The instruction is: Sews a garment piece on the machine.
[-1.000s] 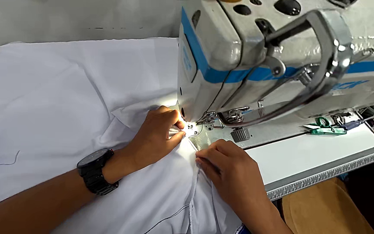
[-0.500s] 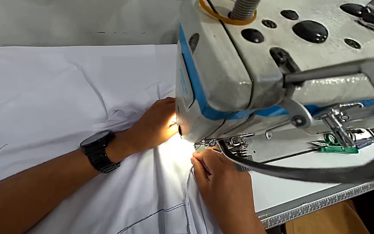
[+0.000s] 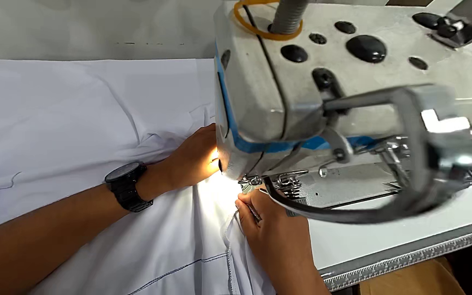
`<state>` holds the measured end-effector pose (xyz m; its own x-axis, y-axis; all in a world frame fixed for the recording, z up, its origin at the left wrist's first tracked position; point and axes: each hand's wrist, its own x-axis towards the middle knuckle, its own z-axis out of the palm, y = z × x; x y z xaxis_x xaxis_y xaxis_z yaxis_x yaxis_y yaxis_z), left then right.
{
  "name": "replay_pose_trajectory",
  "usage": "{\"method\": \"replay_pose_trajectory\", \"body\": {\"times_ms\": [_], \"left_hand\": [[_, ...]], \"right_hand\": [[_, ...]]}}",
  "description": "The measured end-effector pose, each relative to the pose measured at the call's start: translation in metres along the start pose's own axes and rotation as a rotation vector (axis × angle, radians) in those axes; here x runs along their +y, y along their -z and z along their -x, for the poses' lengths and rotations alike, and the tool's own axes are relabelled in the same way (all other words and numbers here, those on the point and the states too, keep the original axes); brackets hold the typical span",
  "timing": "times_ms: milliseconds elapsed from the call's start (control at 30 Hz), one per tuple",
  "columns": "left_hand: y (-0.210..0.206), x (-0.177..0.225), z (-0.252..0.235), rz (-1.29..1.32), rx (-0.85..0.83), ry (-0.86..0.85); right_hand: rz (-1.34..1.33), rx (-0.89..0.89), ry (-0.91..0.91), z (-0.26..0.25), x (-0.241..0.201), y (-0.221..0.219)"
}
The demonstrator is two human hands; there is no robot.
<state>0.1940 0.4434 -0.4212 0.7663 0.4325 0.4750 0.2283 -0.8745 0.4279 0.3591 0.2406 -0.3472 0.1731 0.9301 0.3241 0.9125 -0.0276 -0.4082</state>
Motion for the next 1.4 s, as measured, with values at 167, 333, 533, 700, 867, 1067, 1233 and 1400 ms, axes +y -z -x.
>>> {"method": "replay_pose_trajectory", "body": {"times_ms": [167, 333, 533, 700, 867, 1067, 1233, 1400], "left_hand": [[0.021, 0.032, -0.021, -0.037, 0.104, -0.082], [0.082, 0.132, -0.008, -0.441, -0.081, 0.2], [0.094, 0.259, 0.127, -0.737, -0.331, 0.889], [0.165, 0.163, 0.164, -0.517, -0.366, 0.724], [0.19, 0.122, 0.11, -0.509, -0.514, 0.603], [0.03, 0.297, 0.011, -0.564, -0.13, 0.631], [-0.048, 0.295, 0.008, -0.666, 0.186, 0.876], [-0.046, 0.286, 0.029, -0.62, 0.222, 0.795]], "right_hand": [[0.02, -0.005, 0.021, -0.003, -0.002, 0.003], [-0.002, -0.195, 0.061, -0.014, 0.0, 0.02], [-0.151, -0.5, 0.503, -0.051, 0.052, 0.04], [-0.338, -0.782, 0.732, -0.096, 0.076, 0.036], [-0.383, -0.447, 0.802, -0.07, 0.089, 0.021], [-0.462, -0.377, 0.767, -0.056, 0.097, 0.029], [-0.318, -0.315, 0.731, -0.061, 0.098, 0.034], [-0.214, -0.354, 0.69, -0.061, 0.093, 0.039]]}}
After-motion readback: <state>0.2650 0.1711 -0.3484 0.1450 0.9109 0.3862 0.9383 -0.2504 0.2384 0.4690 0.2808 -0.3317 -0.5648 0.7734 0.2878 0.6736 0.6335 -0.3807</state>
